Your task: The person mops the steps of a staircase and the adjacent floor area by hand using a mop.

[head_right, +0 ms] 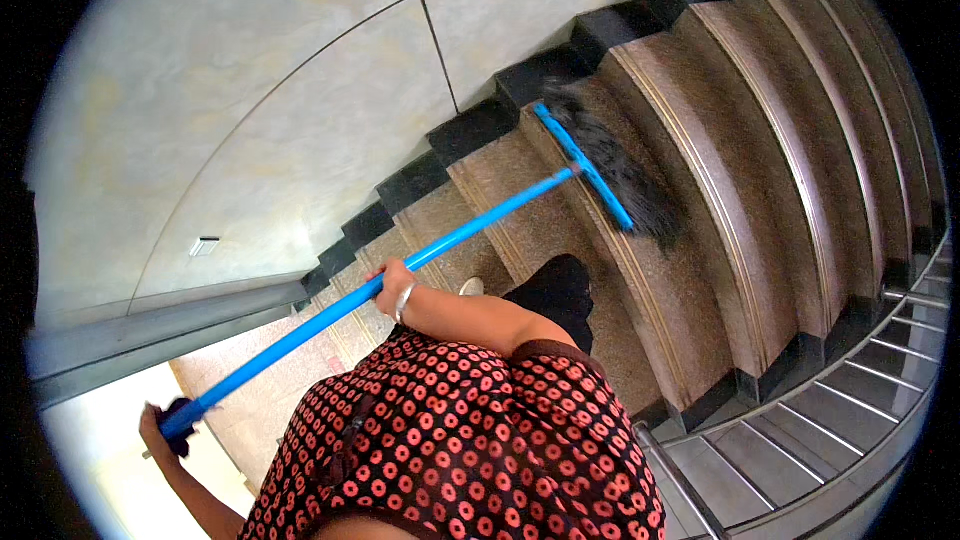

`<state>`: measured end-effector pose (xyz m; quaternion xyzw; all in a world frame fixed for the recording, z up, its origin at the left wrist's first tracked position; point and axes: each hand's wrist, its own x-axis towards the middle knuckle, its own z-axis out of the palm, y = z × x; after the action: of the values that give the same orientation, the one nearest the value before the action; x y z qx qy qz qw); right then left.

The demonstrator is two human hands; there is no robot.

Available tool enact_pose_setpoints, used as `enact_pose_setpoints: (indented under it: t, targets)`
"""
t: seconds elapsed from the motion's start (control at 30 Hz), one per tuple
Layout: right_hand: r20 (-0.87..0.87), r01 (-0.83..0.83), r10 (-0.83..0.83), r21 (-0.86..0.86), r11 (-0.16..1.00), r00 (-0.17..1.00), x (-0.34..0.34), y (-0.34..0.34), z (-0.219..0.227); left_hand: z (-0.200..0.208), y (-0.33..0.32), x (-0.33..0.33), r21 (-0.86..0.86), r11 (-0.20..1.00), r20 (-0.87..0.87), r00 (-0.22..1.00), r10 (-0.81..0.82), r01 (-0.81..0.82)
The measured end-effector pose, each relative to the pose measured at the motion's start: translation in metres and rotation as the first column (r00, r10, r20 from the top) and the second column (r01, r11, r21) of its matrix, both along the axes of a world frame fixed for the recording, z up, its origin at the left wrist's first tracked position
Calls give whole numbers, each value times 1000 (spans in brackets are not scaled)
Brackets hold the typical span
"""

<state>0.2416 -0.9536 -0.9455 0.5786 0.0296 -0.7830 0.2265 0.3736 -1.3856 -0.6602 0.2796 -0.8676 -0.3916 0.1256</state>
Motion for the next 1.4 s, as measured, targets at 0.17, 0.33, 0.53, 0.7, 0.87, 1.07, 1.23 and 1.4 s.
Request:
enact_pose_setpoints:
  t: [0.17, 0.33, 0.53, 0.7, 0.87, 1.07, 1.23, 1.4]
  targets:
    - [-56, 11, 0, 186, 982, 998, -46, 20, -20, -11, 86, 1, 175, 984, 176, 982, -64, 33]
    - [-307, 184, -84, 312, 932, 948, -104, 99, -17, -34, 134, -53, 81, 957, 2, 960, -279, 278]
    - [-436, 352, -267, 129, 927, 860, -86, 80, -7, 12, 103, -116, -90, 970, -194, 951, -241, 228]
    - [-366, 404, -411, -100, 909, 835, -25, 59, 8, 30, 117, -146, -148, 971, -175, 961, -214, 189]
    - [-346, 521, -584, -263, 812, 734, 48, 93, 8, 17, 154, -186, -87, 950, -185, 932, -311, 300]
    - [-343, 816, -804, -151, 557, 486, 147, 172, -15, -8, 245, -237, -43, 773, -93, 767, -634, 633]
    - [-318, 957, -919, -90, 274, 233, 241, 257, -42, -50, 372, -209, 102, 432, 37, 430, -902, 896]
    - [-468, 986, -868, 77, 147, 166, 330, 310, -75, -86, 475, -144, 70, 231, 75, 226, -971, 971]
